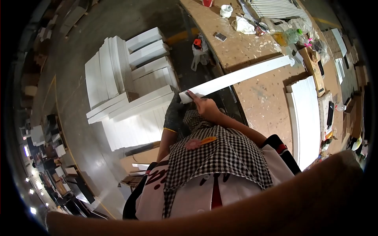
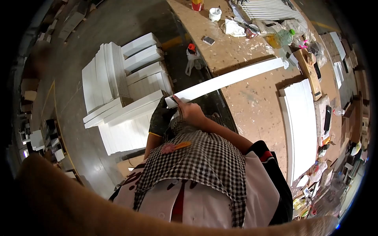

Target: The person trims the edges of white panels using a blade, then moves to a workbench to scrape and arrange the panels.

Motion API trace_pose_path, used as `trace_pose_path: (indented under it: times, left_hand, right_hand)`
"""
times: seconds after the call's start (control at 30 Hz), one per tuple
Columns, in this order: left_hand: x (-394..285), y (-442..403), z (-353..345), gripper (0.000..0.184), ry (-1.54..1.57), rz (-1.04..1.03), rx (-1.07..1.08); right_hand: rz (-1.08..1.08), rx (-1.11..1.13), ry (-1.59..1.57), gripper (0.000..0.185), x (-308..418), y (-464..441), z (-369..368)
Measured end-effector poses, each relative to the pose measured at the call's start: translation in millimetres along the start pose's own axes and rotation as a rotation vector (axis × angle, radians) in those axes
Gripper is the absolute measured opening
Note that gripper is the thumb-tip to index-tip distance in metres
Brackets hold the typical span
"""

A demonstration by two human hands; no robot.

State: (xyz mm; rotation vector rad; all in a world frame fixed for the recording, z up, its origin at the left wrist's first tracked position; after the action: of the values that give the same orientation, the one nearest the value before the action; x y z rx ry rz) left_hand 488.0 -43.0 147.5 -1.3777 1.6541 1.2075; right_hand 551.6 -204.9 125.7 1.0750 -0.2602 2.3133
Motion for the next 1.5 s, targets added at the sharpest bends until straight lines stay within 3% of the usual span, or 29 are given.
trace_pose_path:
  times: [0.1, 0.27, 0.33, 0.4, 0.5, 0.6, 0.77, 0.87, 0.93, 1.0, 1.13, 1.17, 1.2, 1.27, 1.33, 1.37, 1.4, 1.47, 1.5]
  left_hand:
    - [0, 0, 2, 0.047, -0.277, 0.012, -0.016]
    - [3, -2, -2, 0.044, 0.08, 0.046, -0.032]
    - [4, 0, 0, 0.044, -0.215, -0.042, -0.03]
    - [0, 1, -2, 0.044, -0.259, -0.037, -0.038]
    - [-7, -1, -6, 0.044, -0.055, 0.055, -0.062]
    - [2, 1, -3, 0.043, 0.012, 0.046, -0.062]
    - [6, 0, -4, 0.043, 0.439, 0.016, -0.059]
    - [13, 8, 16, 0.044, -1.26, 0.047, -0.002]
    - [17, 13, 15, 0.038, -1.036, 0.027, -0.109]
    - [30, 9, 21, 0.025, -0.963, 0.03, -0.152]
    - [24, 9, 17, 0.037, -1.723, -0.026, -0.057]
    - [30, 7, 20, 0.042, -1.259, 0.008, -0.104]
    - [37, 3, 23, 0.046, -0.798, 0.042, -0.142]
    - [42, 4, 30, 0.055, -0.457, 0.065, -0.18]
    - [33, 7, 26, 0.059, -0.534, 0.044, -0.173]
    - [32, 7, 25, 0.06, -0.497, 0.035, -0.163]
    - [32, 5, 27, 0.059, -0.311, 0.032, -0.136]
    - [31, 2, 25, 0.058, -0.308, 0.047, -0.101]
    - [27, 1, 19, 0.057, -0.486, 0.063, -0.097]
  right_hand:
    - [-0.02, 0.093, -0.001, 0.064, 3, -3, -5]
    - [-0.079, 0.027, -0.039, 0.066, 6, -3, 2]
    - [-0.074, 0.063, -0.046, 0.067, 6, -7, -5]
    - [-0.047, 0.019, -0.053, 0.068, 4, -5, -5]
    - [-0.065, 0.024, -0.067, 0.068, 0, -9, -8]
    - [-0.046, 0.064, -0.041, 0.068, -2, -12, -19]
    - [-0.067, -0.022, -0.067, 0.068, -2, -8, -10]
    - [-0.04, 0.109, -0.064, 0.068, 3, -10, -14]
    - [0.009, 0.169, -0.062, 0.067, 4, -7, -11]
    - [-0.114, 0.035, 0.014, 0.062, -5, 8, 11]
    - [-0.569, -0.226, 0.083, 0.062, -59, 43, 54]
    - [-0.63, -0.168, 0.128, 0.063, -48, 45, 67]
    - [-0.519, -0.131, 0.126, 0.058, -44, 45, 60]
    - [-0.294, -0.06, 0.119, 0.049, -34, 38, 31]
    - [-0.133, 0.25, 0.261, 0.053, -42, 31, -7]
    - [-0.036, 0.111, 0.212, 0.072, -25, 33, 5]
    - [-0.12, 0.029, 0.219, 0.072, -22, 36, 19]
    - [-0.288, -0.132, 0.23, 0.072, -30, 50, 51]
    - [-0.536, -0.039, 0.119, 0.072, -35, 52, 65]
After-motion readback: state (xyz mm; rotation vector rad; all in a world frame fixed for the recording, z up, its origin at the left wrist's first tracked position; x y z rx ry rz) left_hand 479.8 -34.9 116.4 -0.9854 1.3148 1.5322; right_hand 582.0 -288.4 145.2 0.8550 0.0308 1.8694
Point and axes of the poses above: each hand's wrist, its own y-axis away from the middle knuckle, its own z-axis out of the back of the hand, x = y × z, the point moved 1 cm from there along -y, towards the middle knuckle, and after that the axes turned 10 degrees about x, right-handed, at the moved point
